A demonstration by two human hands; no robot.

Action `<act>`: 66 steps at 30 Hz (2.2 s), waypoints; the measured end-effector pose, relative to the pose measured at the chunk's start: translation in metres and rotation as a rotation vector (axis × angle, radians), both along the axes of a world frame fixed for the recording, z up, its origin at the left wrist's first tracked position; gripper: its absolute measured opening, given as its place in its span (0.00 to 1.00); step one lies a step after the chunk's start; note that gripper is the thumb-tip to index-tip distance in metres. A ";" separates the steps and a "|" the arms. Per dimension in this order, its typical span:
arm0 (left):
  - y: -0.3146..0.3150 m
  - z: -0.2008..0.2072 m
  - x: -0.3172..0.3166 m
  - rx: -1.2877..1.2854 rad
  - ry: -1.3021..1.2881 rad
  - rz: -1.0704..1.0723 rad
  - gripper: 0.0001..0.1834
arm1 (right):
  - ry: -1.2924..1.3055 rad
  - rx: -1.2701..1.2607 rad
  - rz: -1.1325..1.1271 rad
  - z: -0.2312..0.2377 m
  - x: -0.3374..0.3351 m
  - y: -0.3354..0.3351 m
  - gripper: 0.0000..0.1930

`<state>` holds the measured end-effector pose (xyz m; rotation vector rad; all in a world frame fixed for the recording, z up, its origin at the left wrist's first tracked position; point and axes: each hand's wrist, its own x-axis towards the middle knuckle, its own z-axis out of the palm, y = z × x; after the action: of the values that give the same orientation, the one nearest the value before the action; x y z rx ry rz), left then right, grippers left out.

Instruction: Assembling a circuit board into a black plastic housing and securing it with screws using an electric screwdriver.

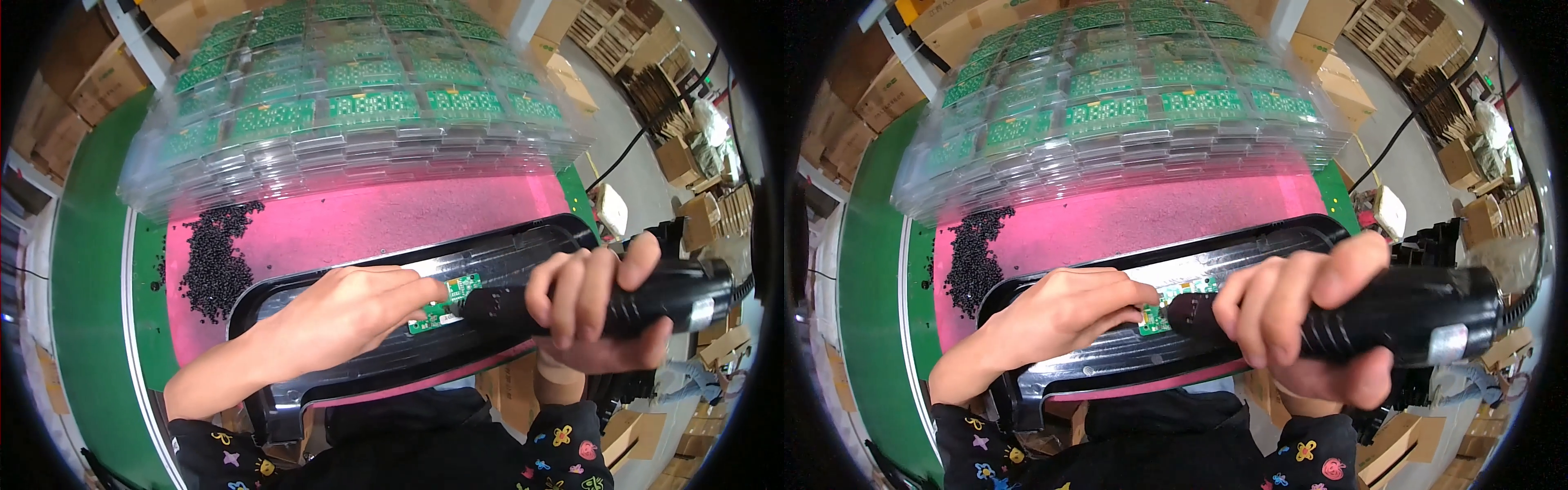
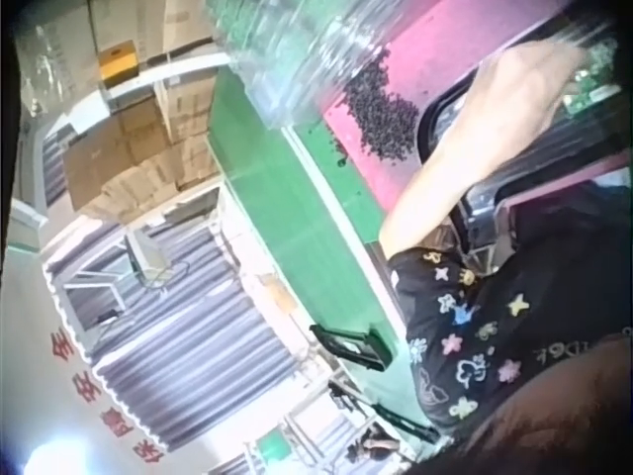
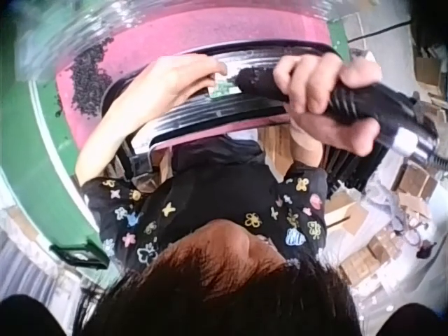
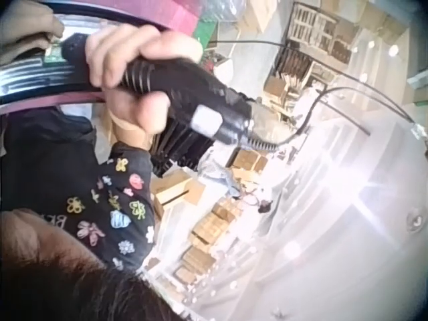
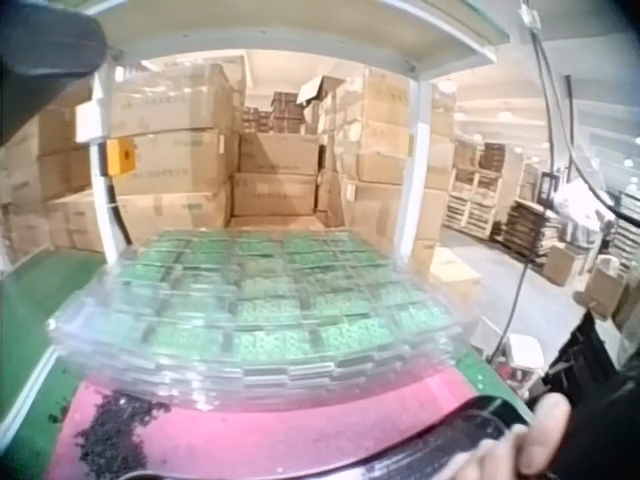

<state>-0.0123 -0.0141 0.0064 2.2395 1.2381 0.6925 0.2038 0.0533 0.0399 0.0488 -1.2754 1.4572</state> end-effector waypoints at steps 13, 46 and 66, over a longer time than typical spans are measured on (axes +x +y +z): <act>0.002 0.005 0.002 0.194 -0.383 -0.018 0.10 | 0.091 0.054 -0.011 0.009 -0.010 -0.011 0.19; -0.001 -0.005 -0.012 0.059 -0.178 0.229 0.11 | -0.247 -0.143 0.291 -0.027 -0.042 0.004 0.20; 0.000 -0.003 -0.001 0.265 -0.393 -0.084 0.15 | 0.169 0.063 -0.026 0.010 -0.020 -0.021 0.23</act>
<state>-0.0135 -0.0142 0.0036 2.1968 0.8960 1.2534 0.1837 0.0324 0.0500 0.1925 -1.1797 1.3608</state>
